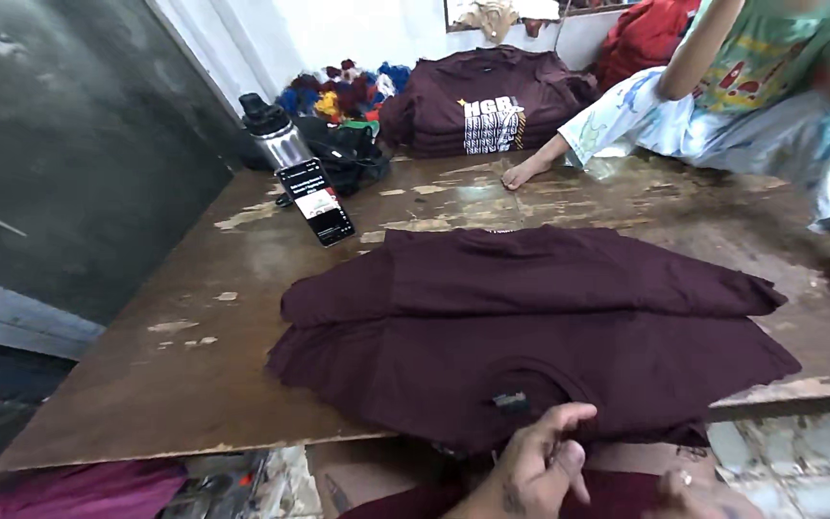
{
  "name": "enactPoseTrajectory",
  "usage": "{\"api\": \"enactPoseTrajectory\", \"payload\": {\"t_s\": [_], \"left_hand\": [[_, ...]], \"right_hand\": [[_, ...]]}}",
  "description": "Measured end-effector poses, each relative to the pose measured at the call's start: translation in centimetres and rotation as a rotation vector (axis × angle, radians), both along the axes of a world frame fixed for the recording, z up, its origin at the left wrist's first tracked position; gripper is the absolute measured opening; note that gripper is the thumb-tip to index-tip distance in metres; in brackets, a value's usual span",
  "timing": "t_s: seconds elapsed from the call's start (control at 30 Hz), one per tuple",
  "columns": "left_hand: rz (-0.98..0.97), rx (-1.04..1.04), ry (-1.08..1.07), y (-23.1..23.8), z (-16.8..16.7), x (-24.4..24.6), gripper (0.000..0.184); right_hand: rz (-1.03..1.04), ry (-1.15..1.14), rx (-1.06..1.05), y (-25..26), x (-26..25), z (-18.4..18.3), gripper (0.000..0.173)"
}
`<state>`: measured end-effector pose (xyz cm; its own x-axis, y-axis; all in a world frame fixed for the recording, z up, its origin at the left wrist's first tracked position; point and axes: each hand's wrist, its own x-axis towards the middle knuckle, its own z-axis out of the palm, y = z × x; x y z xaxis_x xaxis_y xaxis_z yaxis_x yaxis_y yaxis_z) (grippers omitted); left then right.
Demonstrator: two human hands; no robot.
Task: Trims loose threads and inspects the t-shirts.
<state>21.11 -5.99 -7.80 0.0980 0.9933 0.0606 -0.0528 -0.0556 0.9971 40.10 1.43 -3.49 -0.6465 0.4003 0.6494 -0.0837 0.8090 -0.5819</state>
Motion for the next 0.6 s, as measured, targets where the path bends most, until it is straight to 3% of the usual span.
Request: {"api": "enactPoseTrajectory", "payload": {"t_s": [0.07, 0.2, 0.27, 0.4, 0.5, 0.6], "left_hand": [[-0.021, -0.033, -0.126, -0.7, 0.6, 0.0, 0.051], [-0.063, -0.104, -0.479, -1.4, 2.3, 0.4, 0.067], [-0.078, -0.175, -0.607, -1.6, 2.6, 0.3, 0.068], [-0.109, -0.216, -0.617, -1.6, 2.3, 0.0, 0.066], [-0.115, -0.245, -0.638, -1.4, 2.2, 0.0, 0.063], [-0.194, -0.289, -0.817, -1.5, 2.0, 0.2, 0.069]], "right_hand": [[-0.190, -0.078, 0.089, 1.5, 0.6, -2.6, 0.018], [-0.282, -0.020, 0.223, 3.9, -1.1, -7.1, 0.018], [-0.224, 0.078, 0.195, 4.3, -1.5, -7.3, 0.015], [-0.158, 0.083, 0.115, 3.5, -1.2, -6.7, 0.020], [-0.203, 0.056, 0.098, 2.9, -0.8, -6.5, 0.021], [-0.286, 0.044, 0.182, 3.0, -1.1, -7.4, 0.018]]}}
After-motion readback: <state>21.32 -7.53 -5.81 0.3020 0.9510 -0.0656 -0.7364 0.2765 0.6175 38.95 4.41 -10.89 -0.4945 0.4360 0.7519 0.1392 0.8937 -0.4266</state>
